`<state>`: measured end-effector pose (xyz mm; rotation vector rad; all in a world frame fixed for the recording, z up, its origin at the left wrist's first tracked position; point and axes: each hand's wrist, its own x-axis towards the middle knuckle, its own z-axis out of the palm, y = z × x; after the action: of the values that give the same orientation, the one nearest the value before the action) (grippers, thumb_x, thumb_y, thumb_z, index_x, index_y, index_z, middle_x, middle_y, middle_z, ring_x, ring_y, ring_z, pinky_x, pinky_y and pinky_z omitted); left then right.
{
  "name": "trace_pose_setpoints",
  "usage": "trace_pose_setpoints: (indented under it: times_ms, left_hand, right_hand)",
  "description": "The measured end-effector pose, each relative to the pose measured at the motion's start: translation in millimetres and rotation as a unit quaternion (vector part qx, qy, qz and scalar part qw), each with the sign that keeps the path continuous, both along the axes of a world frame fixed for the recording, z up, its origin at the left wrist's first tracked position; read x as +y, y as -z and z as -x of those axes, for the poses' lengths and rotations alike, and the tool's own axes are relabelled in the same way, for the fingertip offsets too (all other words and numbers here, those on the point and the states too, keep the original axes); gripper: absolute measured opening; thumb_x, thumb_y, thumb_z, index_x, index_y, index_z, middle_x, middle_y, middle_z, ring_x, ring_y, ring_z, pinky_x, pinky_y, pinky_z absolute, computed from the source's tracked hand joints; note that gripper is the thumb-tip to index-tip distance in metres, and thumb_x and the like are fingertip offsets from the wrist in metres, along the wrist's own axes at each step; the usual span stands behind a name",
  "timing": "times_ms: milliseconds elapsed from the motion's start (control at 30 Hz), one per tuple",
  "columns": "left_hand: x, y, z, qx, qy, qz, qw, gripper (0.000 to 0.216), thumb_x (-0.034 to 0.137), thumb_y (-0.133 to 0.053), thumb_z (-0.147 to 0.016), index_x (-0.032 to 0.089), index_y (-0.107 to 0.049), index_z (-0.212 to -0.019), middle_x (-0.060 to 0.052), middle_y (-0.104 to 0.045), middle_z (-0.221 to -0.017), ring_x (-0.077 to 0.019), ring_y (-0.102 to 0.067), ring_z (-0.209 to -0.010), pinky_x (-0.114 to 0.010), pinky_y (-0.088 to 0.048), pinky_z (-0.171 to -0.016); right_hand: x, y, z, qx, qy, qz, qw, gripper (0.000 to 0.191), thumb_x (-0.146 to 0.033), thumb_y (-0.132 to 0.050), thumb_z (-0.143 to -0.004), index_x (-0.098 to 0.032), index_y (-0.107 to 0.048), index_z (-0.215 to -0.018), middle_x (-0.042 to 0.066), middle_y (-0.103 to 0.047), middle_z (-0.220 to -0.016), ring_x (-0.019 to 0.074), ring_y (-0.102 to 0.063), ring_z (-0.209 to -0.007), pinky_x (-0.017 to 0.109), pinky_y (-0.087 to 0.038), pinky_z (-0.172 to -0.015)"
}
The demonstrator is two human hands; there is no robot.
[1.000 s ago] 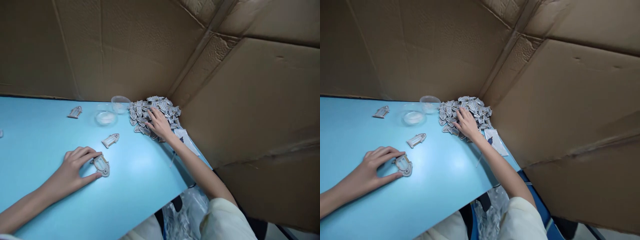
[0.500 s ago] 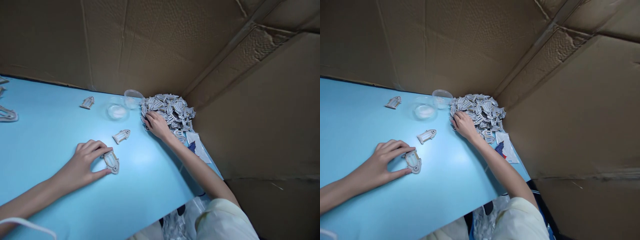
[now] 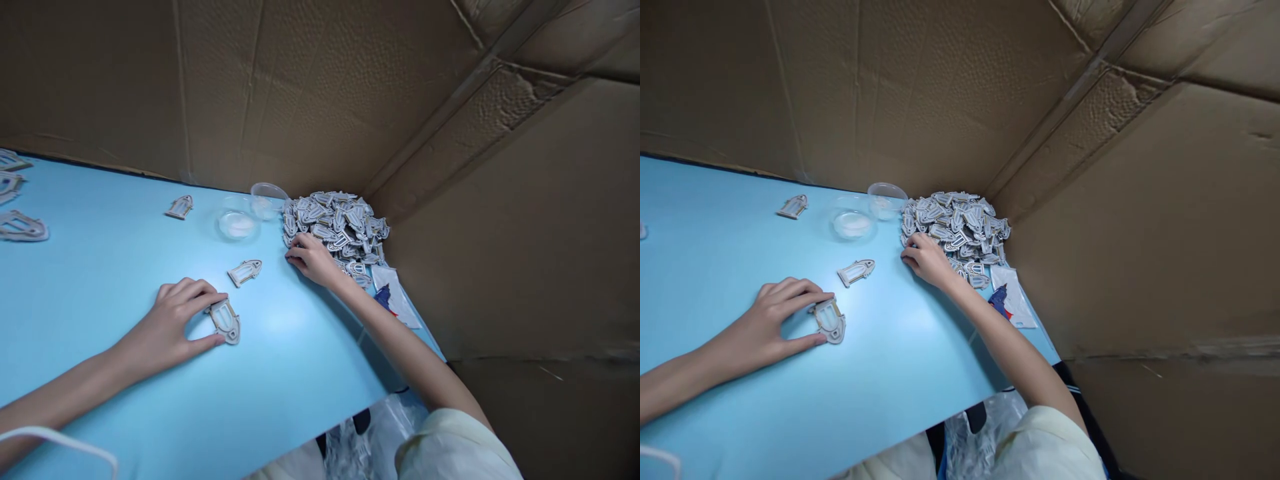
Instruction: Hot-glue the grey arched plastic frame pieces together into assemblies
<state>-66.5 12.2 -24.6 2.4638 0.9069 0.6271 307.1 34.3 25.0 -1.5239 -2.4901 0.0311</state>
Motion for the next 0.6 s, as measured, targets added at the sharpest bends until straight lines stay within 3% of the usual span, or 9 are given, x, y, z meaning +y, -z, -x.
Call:
trace_pose_setpoints:
  times_ms: [267, 400, 600]
  left_hand:
    - [-1, -3.5, -1, -0.002, 0.004, -0.001, 1.000, 0.048, 0.055, -0.075, -0.090, 0.033, -0.074, -0.133, -0.006, -0.073, -0.123, -0.0310, -0.065, -0.114, -0.042, -0.046, -0.096]
    - [-1, -2.0, -2, -0.009, 0.003, -0.003, 1.000, 0.047, 0.055, -0.075, -0.090, 0.033, -0.075, -0.132, -0.006, -0.073, -0.123, -0.0311, -0.065, -0.113, -0.042, -0.046, -0.096]
    - [-1, 0.2, -2, -0.013, 0.000, 0.003, 1.000, 0.048, 0.056, -0.075, -0.090, 0.033, -0.075, -0.132, -0.006, -0.073, -0.123, -0.0315, -0.065, -0.113, -0.043, -0.046, -0.096]
  right_hand:
    - [2, -5.1, 19, -0.103, -0.013, 0.011, 0.995, 0.026, -0.009, -0.046, -0.105, -0.017, -0.069, -0.096, 0.015, -0.065, -0.108, 0.0293, -0.053, -0.103, 0.042, -0.041, -0.093]
    - [3, -2.7, 10, -0.007, 0.007, 0.035, 0.999, 0.020, -0.019, -0.046, -0.107, -0.019, -0.063, -0.096, 0.013, -0.064, -0.104, 0.0276, -0.053, -0.098, 0.039, -0.043, -0.088]
    - [1, -9.8, 1, 0.166, 0.015, 0.076, 0.983, 0.023, -0.030, -0.044, -0.109, -0.022, -0.054, -0.089, 0.009, -0.061, -0.100, 0.0247, -0.055, -0.097, 0.040, -0.045, -0.094]
